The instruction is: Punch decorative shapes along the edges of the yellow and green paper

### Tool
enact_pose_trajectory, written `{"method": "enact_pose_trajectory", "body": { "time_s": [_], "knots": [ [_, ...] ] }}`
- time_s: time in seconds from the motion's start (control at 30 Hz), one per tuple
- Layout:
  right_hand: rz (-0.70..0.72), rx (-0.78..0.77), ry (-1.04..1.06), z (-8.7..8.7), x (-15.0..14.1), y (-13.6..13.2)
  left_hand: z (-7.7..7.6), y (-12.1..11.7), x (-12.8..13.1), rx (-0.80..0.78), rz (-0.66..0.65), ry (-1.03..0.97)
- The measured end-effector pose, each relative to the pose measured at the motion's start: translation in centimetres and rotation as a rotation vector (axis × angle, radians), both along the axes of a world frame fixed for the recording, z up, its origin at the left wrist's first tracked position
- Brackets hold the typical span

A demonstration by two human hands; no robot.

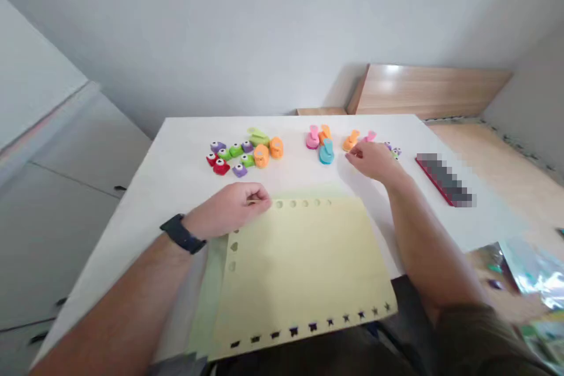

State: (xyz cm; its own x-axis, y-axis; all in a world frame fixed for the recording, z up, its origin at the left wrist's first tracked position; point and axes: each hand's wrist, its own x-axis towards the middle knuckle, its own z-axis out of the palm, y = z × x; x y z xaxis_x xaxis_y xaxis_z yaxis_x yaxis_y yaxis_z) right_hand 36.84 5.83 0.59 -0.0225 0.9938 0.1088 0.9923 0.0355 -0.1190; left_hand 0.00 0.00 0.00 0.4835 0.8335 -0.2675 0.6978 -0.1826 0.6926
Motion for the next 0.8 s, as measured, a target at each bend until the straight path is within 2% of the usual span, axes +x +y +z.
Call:
{"method": "enact_pose_trajectory", "body": {
  "time_s": [0.17, 0.3, 0.47, 0.67, 0.8],
  "knots": [
    [-0.028, 0.077, 0.188, -1.9, -3.7, 0.5, 0.2, -0.3, -0.3, 0.013, 0.005, -0.022],
    [-0.024, 0.107, 0.213, -2.2, -5.0, 0.9, 0.3, -0.3, -0.2, 0.028, 0.012, -0.017],
    [0.049, 0.117, 0.282, -1.5, -4.3, 0.7, 0.3, -0.2, -0.2, 0.027, 0.022, -0.023],
    [0.294, 0.022, 0.383, -0.3, -2.5, -0.7, 0.7, -0.2, -0.4, 0.016, 0.060, -0.026],
    [0.411, -0.007, 0.395, 0.3, -2.2, -1.3, 0.9, 0.0, -0.8, 0.013, 0.069, -0.036]
  ]
}}
